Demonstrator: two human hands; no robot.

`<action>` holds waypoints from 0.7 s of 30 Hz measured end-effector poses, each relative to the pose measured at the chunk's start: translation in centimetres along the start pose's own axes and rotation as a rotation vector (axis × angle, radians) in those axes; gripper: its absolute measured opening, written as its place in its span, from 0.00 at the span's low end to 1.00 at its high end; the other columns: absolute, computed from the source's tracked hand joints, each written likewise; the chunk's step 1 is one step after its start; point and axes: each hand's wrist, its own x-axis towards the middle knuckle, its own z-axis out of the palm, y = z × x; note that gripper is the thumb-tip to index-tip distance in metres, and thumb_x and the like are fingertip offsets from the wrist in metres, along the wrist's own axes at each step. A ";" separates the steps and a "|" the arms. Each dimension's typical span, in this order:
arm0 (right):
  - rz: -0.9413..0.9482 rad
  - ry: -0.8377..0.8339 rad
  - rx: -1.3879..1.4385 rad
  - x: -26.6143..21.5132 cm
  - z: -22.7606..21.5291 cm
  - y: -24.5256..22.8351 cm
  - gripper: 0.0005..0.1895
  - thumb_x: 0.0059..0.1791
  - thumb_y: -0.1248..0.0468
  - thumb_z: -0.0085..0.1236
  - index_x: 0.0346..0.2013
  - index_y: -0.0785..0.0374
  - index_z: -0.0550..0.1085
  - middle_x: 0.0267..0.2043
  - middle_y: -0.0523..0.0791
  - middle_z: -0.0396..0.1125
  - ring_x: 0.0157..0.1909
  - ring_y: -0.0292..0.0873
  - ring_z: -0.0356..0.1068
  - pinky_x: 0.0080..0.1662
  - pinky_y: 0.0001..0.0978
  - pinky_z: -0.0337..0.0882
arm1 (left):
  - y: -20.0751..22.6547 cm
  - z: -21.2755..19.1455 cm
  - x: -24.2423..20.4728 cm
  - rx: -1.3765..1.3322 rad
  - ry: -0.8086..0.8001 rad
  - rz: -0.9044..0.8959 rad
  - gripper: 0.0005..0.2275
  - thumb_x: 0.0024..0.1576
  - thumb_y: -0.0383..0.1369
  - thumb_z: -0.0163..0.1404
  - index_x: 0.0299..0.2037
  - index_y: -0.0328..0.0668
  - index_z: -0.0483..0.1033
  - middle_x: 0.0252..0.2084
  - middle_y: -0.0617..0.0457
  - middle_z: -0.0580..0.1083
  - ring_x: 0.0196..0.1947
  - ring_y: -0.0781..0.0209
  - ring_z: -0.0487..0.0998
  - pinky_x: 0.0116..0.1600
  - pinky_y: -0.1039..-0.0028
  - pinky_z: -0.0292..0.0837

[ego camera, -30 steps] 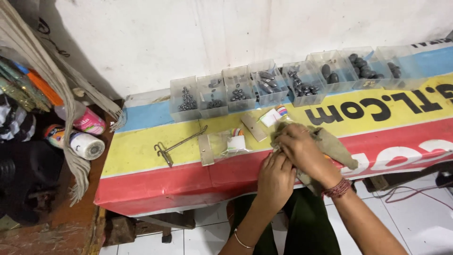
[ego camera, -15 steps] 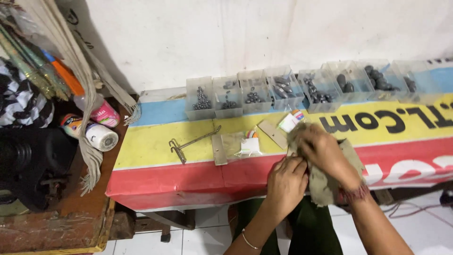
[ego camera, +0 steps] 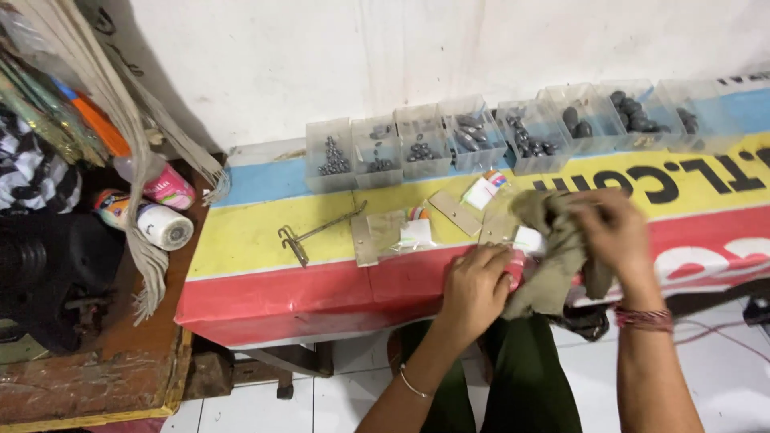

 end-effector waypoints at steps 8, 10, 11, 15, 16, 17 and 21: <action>0.206 0.461 0.313 -5.9 -5.7 1.0 0.04 0.61 0.68 0.54 0.51 0.60 0.72 0.52 0.44 0.69 0.55 0.38 0.68 0.61 0.29 0.70 | -2.0 0.7 1.7 0.069 -0.056 0.050 0.28 0.52 0.41 0.61 0.64 0.48 0.71 0.61 0.49 0.72 0.61 0.47 0.68 0.59 0.55 0.64; 0.097 0.397 0.168 -5.3 -4.7 -2.2 0.05 0.60 0.71 0.51 0.51 0.65 0.72 0.52 0.49 0.68 0.56 0.45 0.67 0.62 0.36 0.67 | -2.3 1.0 1.9 0.077 -0.094 0.054 0.30 0.53 0.45 0.60 0.66 0.49 0.69 0.65 0.48 0.70 0.65 0.45 0.66 0.61 0.54 0.62; -0.038 0.263 0.177 -4.5 -3.8 -4.4 0.06 0.58 0.72 0.48 0.42 0.65 0.75 0.48 0.48 0.72 0.53 0.46 0.71 0.62 0.39 0.69 | -2.3 1.2 1.9 0.109 -0.093 0.060 0.28 0.54 0.46 0.58 0.64 0.48 0.72 0.63 0.48 0.72 0.64 0.45 0.67 0.59 0.54 0.63; -0.176 0.040 -0.268 -4.1 2.0 -5.1 0.13 0.49 0.64 0.61 0.48 0.49 0.81 0.53 0.46 0.72 0.51 0.56 0.66 0.49 0.48 0.67 | -1.6 0.8 2.3 0.129 -0.229 -0.024 0.25 0.57 0.46 0.55 0.64 0.50 0.71 0.63 0.44 0.70 0.66 0.39 0.67 0.59 0.49 0.66; -0.168 0.042 -0.266 -4.2 2.0 -4.5 0.13 0.49 0.64 0.61 0.48 0.49 0.81 0.53 0.46 0.72 0.51 0.56 0.66 0.49 0.48 0.67 | -1.4 0.5 2.5 0.129 -0.236 -0.022 0.25 0.57 0.46 0.55 0.64 0.50 0.71 0.63 0.44 0.70 0.66 0.39 0.67 0.59 0.49 0.66; -0.144 0.047 -0.241 -4.2 2.0 -3.9 0.11 0.50 0.62 0.61 0.47 0.49 0.81 0.51 0.46 0.72 0.50 0.55 0.67 0.50 0.46 0.68 | -1.1 0.2 2.6 0.120 -0.251 -0.040 0.24 0.58 0.45 0.54 0.65 0.50 0.70 0.63 0.43 0.70 0.67 0.38 0.67 0.59 0.48 0.66; -0.045 0.087 -0.156 -4.3 3.0 -0.1 0.08 0.52 0.62 0.62 0.45 0.51 0.82 0.46 0.47 0.70 0.46 0.56 0.68 0.48 0.46 0.70 | -1.0 0.0 2.7 0.122 -0.287 -0.069 0.24 0.60 0.45 0.53 0.67 0.51 0.68 0.64 0.43 0.69 0.67 0.38 0.67 0.60 0.48 0.66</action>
